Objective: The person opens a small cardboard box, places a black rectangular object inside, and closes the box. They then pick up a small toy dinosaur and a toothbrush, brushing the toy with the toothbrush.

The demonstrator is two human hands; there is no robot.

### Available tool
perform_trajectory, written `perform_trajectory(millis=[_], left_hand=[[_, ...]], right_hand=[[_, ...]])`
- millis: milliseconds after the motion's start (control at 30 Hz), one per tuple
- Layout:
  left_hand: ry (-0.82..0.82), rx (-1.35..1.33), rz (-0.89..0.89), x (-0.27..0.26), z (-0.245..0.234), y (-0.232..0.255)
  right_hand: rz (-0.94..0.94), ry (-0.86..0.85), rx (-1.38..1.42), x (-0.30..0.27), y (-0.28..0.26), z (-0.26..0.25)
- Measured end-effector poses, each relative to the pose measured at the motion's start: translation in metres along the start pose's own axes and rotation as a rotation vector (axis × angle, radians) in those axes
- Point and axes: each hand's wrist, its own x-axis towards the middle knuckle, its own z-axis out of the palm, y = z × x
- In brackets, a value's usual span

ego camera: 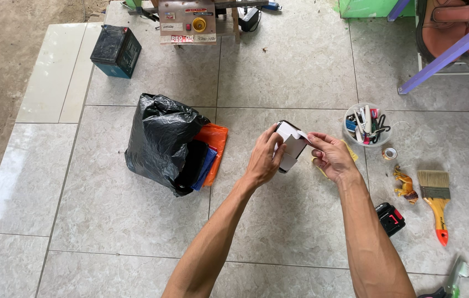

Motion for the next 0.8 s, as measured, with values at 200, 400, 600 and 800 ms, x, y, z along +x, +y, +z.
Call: perform_trajectory(millis=[200, 400, 600, 800], left_hand=[[0.015, -0.007, 0.033, -0.002, 0.003, 0.000], [0.036, -0.016, 0.055, 0.000, 0.007, -0.004], [0.004, -0.020, 0.028, -0.002, 0.004, -0.006], [0.062, 0.000, 0.096, -0.004, 0.008, -0.006]], right_hand=[[-0.074, 0.116, -0.074, 0.010, 0.011, 0.006], [-0.248, 0.061, -0.325, 0.007, 0.008, 0.011], [-0.177, -0.059, -0.009, 0.005, 0.014, 0.002], [-0.153, -0.059, 0.081, 0.021, 0.026, -0.009]])
